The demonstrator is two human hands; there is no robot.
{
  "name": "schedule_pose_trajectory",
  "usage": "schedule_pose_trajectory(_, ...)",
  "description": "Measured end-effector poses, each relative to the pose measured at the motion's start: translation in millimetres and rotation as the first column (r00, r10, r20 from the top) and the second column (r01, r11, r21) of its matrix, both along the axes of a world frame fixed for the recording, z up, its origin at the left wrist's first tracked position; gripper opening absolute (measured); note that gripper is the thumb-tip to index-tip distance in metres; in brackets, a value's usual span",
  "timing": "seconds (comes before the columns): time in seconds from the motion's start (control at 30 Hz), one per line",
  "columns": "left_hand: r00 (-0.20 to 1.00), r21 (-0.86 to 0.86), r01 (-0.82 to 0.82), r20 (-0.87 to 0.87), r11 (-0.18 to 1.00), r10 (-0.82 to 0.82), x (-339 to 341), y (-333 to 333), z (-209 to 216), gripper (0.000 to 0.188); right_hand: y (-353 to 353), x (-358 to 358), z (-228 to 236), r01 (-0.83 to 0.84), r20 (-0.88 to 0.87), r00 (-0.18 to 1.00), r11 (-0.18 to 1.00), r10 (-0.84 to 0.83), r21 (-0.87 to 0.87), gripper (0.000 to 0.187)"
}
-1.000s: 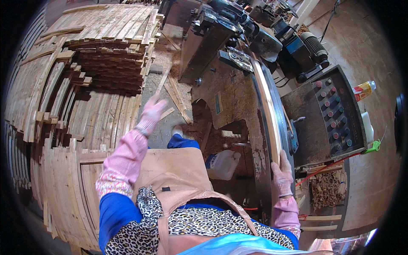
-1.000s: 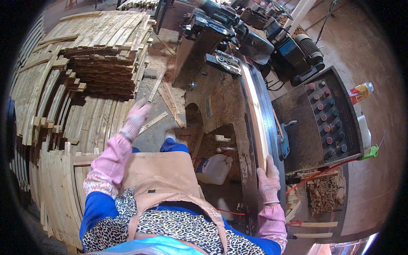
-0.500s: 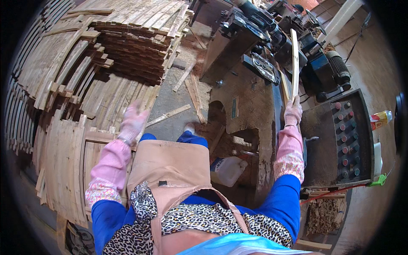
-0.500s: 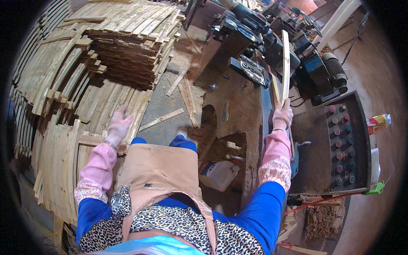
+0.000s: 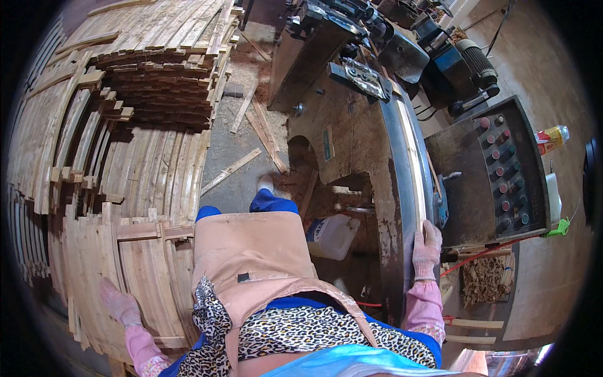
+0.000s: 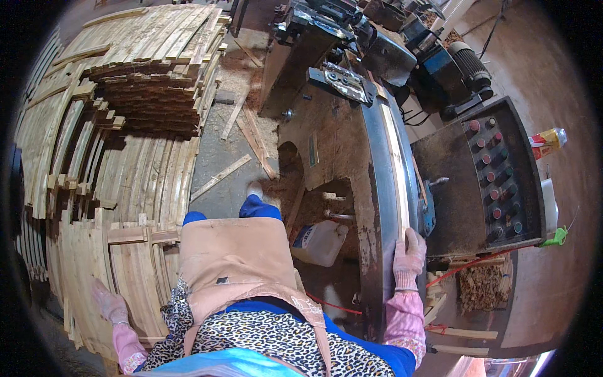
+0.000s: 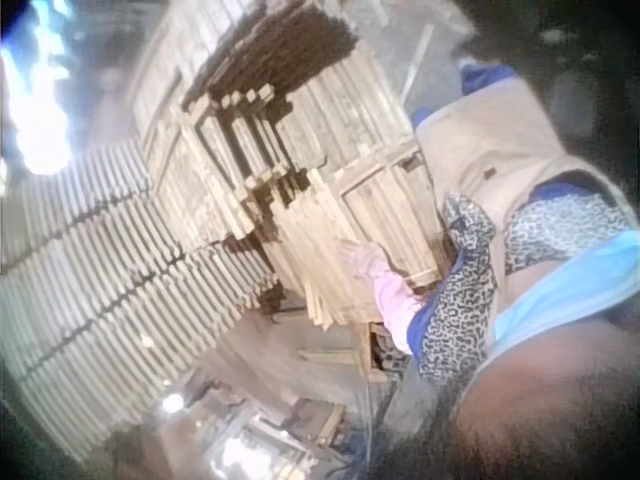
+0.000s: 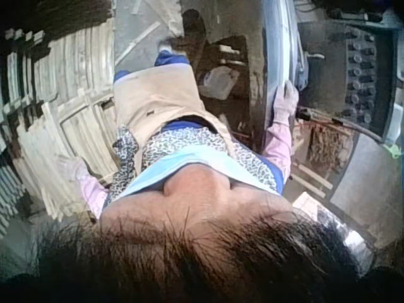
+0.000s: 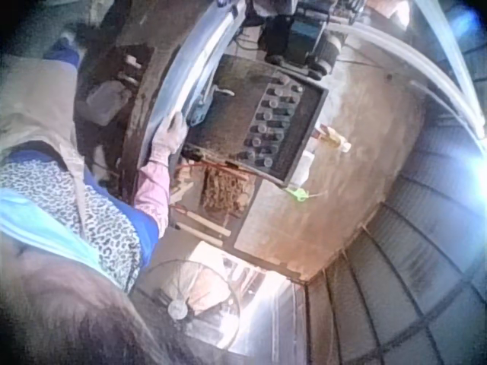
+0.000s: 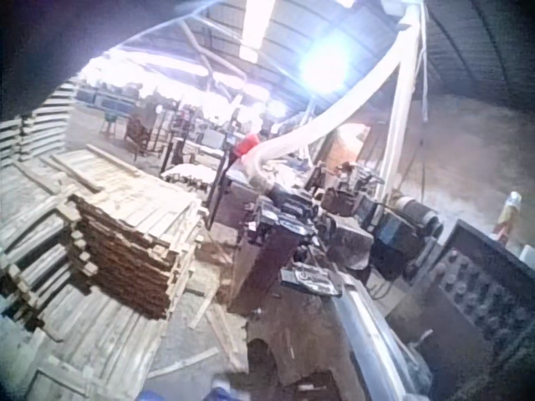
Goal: The person processes wooden slats using an industrial woodworking machine. The person picks up wooden slats from a large stack, feeds them into the machine one by one, and gathers the processed pieces.
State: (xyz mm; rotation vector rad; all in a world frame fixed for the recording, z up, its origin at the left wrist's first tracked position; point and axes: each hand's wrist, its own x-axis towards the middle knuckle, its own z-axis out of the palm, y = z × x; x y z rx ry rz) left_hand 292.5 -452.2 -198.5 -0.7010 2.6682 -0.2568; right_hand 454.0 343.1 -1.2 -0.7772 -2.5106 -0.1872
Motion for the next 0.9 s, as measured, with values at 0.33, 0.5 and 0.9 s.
schedule_pose_trajectory(0.33,0.837,0.613,0.318,-0.540,0.723,0.089,-134.6,85.3,54.4,0.076,130.8,-186.0,-18.8,-0.248,-0.106,0.964,0.967,0.242,-0.048,0.037)
schedule_pose_trajectory(0.5,0.771,0.905,0.369,-0.424,0.209,0.476,-233.1,202.1,123.4,0.034,29.1,-275.5,17.9,-0.059,0.161,0.984,0.995,0.070,-0.075,0.030)
schedule_pose_trajectory(0.9,0.954,0.674,0.250,-0.294,-0.695,0.058,-251.9,486.0,192.4,0.096,-150.2,-148.4,50.9,-0.319,-0.227,0.936,0.370,0.270,-0.873,0.084)
